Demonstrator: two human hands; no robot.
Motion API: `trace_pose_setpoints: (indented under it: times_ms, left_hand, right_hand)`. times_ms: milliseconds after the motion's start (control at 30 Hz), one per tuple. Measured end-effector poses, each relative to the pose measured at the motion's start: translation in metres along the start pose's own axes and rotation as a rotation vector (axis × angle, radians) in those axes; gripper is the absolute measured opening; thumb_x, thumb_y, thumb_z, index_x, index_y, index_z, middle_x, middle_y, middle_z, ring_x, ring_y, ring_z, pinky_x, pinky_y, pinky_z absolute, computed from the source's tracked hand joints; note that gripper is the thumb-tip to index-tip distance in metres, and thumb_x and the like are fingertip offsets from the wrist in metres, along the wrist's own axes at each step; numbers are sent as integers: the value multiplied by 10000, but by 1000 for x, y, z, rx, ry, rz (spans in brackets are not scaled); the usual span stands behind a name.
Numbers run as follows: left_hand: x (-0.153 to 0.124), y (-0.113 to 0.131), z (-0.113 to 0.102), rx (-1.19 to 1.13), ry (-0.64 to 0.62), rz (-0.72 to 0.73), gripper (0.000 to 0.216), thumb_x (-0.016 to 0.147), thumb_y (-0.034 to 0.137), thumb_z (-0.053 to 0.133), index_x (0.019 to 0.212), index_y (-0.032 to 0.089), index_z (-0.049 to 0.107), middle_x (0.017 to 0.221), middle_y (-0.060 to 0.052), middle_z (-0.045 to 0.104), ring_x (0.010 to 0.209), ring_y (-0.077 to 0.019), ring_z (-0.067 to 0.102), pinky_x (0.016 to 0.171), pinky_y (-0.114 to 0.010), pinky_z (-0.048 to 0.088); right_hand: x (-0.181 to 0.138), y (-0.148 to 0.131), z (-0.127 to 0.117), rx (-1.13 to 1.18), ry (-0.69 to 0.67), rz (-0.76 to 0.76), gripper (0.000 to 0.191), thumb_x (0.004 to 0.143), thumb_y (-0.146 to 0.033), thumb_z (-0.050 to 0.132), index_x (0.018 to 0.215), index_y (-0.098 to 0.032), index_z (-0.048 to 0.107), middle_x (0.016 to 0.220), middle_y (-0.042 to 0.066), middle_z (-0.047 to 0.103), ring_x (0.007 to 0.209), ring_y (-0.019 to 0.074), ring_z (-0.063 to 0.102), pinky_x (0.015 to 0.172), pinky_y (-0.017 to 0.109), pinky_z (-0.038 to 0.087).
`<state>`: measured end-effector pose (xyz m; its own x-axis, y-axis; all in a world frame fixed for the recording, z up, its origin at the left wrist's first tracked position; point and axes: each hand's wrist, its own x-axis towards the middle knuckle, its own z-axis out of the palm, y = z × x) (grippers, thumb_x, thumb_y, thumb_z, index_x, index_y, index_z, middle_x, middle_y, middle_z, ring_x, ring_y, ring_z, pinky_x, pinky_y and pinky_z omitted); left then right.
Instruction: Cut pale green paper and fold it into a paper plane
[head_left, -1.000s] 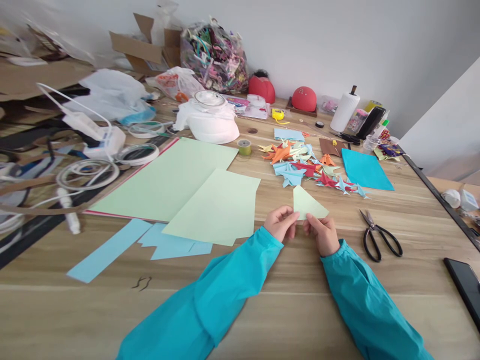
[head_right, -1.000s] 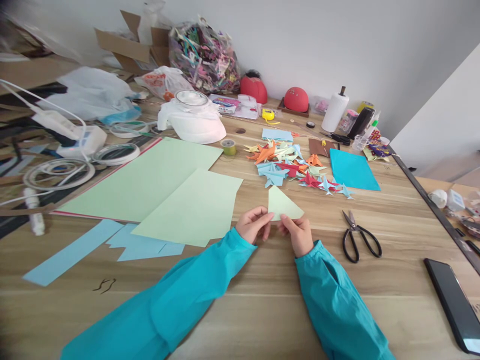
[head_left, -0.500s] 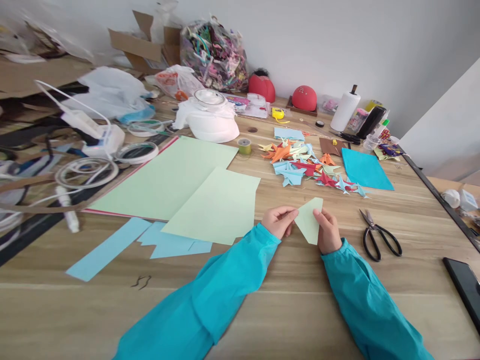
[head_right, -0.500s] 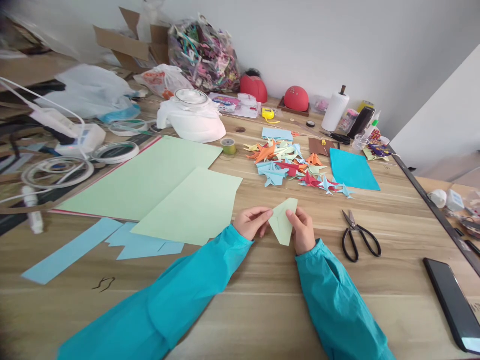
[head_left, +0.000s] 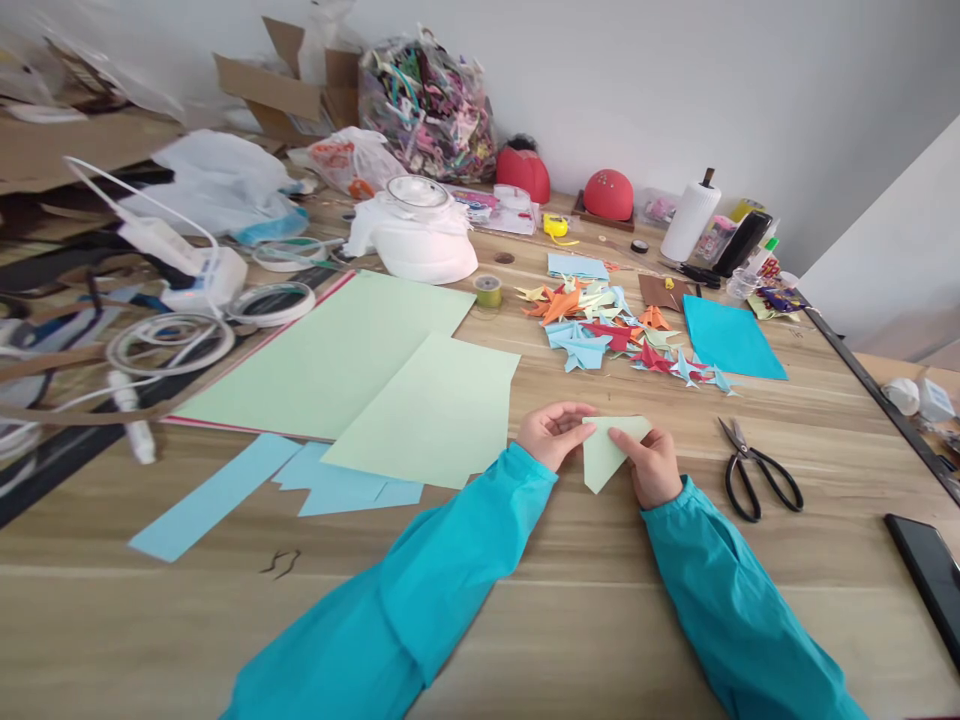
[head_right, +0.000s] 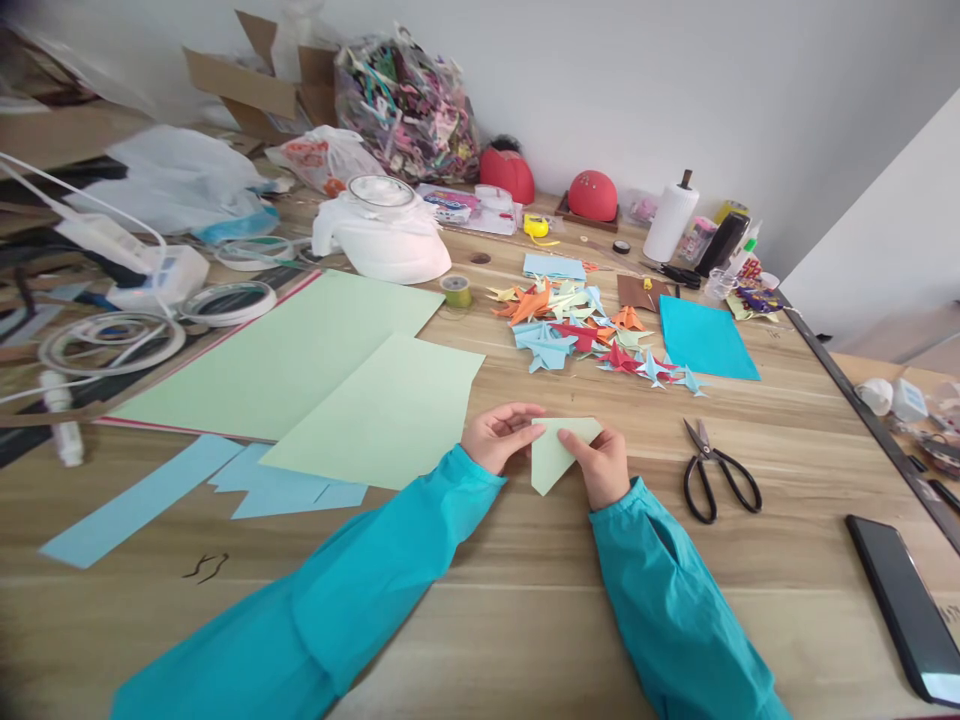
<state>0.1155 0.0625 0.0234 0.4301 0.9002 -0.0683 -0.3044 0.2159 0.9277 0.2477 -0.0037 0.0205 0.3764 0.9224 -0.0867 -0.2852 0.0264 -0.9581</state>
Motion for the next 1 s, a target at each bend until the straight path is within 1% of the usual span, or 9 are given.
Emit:
trace_pose_setpoints:
  times_ms: [100,167,233,300,467,567,767,1000]
  left_hand:
    - [1,-2,0,-84,64,5,387,486,338,847,796,146,714,710,-28,691,641,-137,626,588,-240,516]
    - [1,-3,0,-105,73,1,360,487,336,846,770,152,722,709,-30,696,648,-143,630,624,-257,519]
    - [1,-3,0,-97,76,3,331,495,331,841,753,155,731,703,-32,700,641,-144,626,625,-260,515]
    - [1,-2,1,-64,80,11,296,503,313,834,737,159,739,683,-29,701,632,-139,619,619,-252,506]
    - [-2,3,2,51,78,37,239,546,295,806,738,164,749,661,-28,699,623,-140,610,615,-251,497]
    - [-4,4,2,51,56,31,246,547,299,807,743,163,749,681,-33,704,634,-142,613,630,-257,501]
    - [-4,4,2,8,15,50,273,517,282,832,743,158,742,708,-39,716,659,-147,634,653,-259,510]
    - [-5,5,3,-101,-50,7,358,486,326,858,764,145,722,791,-72,738,767,-202,679,763,-327,535]
  right_hand:
    - [1,0,-1,-65,6,-11,260,582,-342,803,705,-171,650,593,-19,639,532,131,549,523,250,425]
    - [1,-1,-2,-114,5,-33,270,587,-338,796,758,-175,664,627,-20,639,550,125,543,527,240,414]
    - [0,-4,-1,-159,4,-65,290,586,-331,788,812,-187,677,710,-11,660,605,133,562,562,244,427]
    - [-2,-7,1,-207,6,-82,281,583,-330,777,809,-193,683,750,-5,669,648,143,571,598,252,437]
    - [-5,-14,5,-290,22,-53,248,589,-382,749,719,-181,682,670,1,656,619,150,555,591,266,424]
    - [-5,-13,4,-287,3,-43,237,597,-390,746,679,-176,684,625,-1,644,592,144,541,574,261,409]
    - [-1,-5,-1,-220,-14,-27,243,622,-402,755,657,-170,690,581,-3,631,543,126,518,528,244,375]
    - [1,-1,-4,-200,-26,-26,271,622,-419,764,677,-161,701,603,10,650,542,133,533,521,248,391]
